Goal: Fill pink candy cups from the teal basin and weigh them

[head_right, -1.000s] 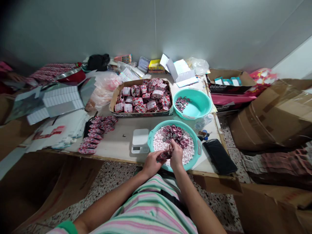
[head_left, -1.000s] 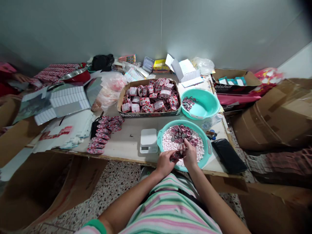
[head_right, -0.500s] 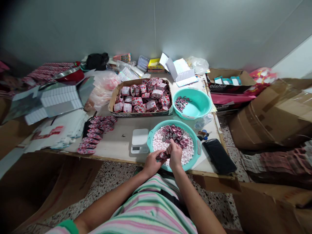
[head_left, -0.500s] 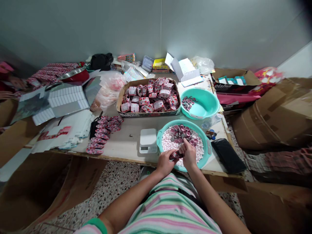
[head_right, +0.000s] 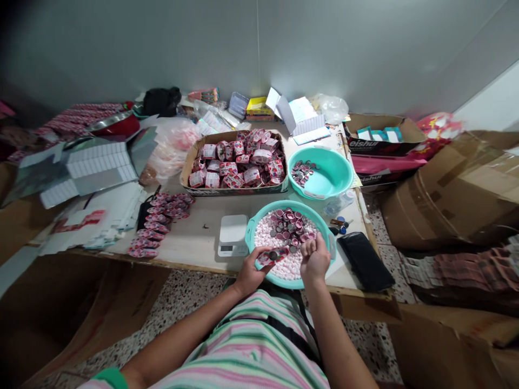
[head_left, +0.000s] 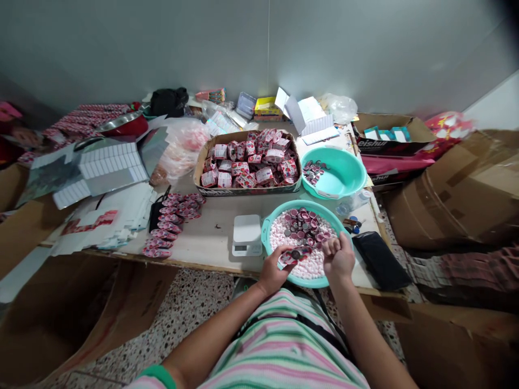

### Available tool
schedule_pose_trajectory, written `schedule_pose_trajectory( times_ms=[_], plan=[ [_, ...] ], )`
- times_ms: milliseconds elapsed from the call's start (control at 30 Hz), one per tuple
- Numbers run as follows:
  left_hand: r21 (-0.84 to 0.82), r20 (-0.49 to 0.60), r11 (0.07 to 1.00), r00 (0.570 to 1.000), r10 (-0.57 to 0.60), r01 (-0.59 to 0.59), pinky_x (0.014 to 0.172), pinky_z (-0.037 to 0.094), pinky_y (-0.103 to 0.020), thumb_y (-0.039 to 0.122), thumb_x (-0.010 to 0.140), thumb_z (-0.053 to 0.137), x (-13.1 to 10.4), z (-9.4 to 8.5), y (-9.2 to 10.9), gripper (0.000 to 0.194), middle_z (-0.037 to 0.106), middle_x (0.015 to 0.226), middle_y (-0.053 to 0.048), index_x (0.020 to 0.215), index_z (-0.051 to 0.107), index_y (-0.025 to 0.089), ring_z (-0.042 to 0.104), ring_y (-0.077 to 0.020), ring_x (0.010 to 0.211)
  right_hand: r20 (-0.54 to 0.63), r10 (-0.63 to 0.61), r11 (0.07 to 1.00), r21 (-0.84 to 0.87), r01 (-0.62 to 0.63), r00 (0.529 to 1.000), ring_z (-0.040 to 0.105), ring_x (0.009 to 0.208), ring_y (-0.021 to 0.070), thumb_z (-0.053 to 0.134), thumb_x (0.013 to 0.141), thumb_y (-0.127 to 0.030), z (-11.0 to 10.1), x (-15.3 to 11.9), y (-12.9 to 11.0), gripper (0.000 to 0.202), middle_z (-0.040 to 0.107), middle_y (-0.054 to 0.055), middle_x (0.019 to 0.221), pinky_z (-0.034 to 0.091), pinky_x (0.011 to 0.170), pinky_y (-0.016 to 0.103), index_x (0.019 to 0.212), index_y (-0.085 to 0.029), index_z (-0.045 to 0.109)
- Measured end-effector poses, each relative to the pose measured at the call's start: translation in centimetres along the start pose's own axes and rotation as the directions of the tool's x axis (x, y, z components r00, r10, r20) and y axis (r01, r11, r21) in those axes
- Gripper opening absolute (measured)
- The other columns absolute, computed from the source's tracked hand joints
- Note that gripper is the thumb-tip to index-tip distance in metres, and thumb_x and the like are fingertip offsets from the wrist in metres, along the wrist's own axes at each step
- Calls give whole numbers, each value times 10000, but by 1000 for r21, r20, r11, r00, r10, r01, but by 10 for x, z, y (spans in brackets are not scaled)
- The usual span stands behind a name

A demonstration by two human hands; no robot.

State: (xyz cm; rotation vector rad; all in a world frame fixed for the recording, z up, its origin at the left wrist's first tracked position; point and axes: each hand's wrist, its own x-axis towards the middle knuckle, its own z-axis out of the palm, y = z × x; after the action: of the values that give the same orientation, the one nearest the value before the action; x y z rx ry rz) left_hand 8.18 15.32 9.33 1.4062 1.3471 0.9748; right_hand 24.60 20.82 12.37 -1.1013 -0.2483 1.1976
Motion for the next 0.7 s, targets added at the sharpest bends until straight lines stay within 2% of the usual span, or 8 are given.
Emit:
schedule_pose_trajectory(
  times_ms=[100, 267, 433, 567, 700],
  plan=[
    [22, -19, 999, 999, -39, 39, 821, 499, -260, 275, 771, 659, 2, -1, -3, 356, 668, 1019, -21, 1103, 551, 207, 637, -165, 895, -87, 24, 997, -72, -30, 996, 265, 409, 47, 688, 740, -342, -15, 6, 2, 441, 283, -87, 479, 233, 352, 198, 536, -199, 325],
    [13, -15, 998, 998, -53, 53, 792, 502, -261, 262, 763, 664, 5, 1, -11, 364, 665, 994, -16, 1103, 544, 211, 637, -165, 875, -33, 246, 956, -156, -248, 969, 260, 387, 39, 683, 739, -372, -38, 5, 23, 379, 309, -88, 468, 243, 329, 172, 565, -188, 402],
    [34, -6, 998, 999, -53, 53, 782, 497, -252, 239, 758, 661, 8, 3, -13, 366, 663, 988, -6, 1103, 543, 214, 635, -159, 865, -39, 423, 905, -38, -424, 905, 366, 407, 43, 668, 735, -341, -46, 5, 37, 315, 374, -77, 482, 306, 338, 137, 600, -185, 431],
    [130, -1, 991, 999, -35, 35, 832, 486, -272, 212, 771, 639, 8, 0, -12, 349, 655, 1058, -13, 1110, 558, 228, 619, -176, 959, -81, 395, 919, 21, -394, 915, 466, 467, 55, 638, 729, -294, -42, 9, 32, 225, 464, -54, 522, 375, 380, 122, 633, -183, 467],
    [249, 22, 968, 1000, 1, -6, 926, 448, -318, 179, 769, 637, 7, -2, -8, 371, 644, 1117, -11, 1127, 570, 250, 584, -193, 1042, -93, 343, 939, 71, -338, 935, 548, 573, 64, 636, 701, -231, -32, 9, 25, 111, 544, -40, 597, 483, 533, 132, 707, -178, 539]
  ],
)
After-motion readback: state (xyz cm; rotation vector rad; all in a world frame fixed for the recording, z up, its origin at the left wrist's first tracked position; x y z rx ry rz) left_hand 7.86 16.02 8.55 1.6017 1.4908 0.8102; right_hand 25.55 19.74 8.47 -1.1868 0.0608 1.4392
